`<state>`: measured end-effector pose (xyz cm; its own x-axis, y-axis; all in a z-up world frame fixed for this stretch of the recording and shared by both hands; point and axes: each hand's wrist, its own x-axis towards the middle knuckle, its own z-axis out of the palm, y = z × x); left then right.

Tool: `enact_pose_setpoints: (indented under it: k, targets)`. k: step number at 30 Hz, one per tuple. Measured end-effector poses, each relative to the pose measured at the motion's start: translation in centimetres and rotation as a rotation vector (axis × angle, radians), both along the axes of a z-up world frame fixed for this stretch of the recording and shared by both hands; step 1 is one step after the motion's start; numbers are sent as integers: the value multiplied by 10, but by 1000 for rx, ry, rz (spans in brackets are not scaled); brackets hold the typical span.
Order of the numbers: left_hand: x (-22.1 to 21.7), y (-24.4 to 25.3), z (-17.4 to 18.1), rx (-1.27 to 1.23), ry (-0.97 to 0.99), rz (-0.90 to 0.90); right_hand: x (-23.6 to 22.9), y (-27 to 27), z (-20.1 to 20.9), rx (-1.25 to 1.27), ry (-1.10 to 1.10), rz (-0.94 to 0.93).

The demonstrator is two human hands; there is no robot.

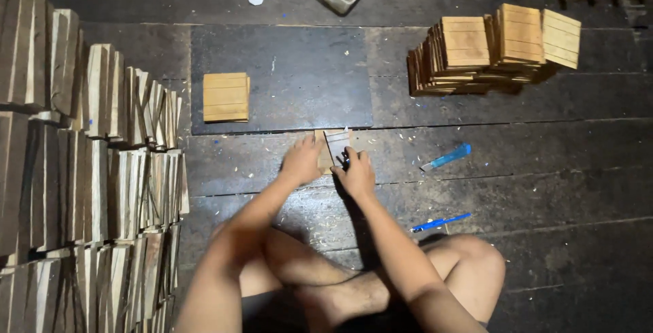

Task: Marking wooden blocks using a pen and a template jig while sitting on the floor.

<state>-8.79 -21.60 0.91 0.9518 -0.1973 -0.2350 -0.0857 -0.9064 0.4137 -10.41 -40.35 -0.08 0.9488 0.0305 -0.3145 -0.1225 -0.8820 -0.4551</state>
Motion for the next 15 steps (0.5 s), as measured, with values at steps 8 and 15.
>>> enact_pose_setpoints:
  k: [8, 15]
  targets:
    - [-24, -17, -33, -170, 41, 56, -2, 16, 14, 5, -25, -1]
    - [-31, -10, -28, -174, -28, 47, -7, 10, 6, -47, 48, 69]
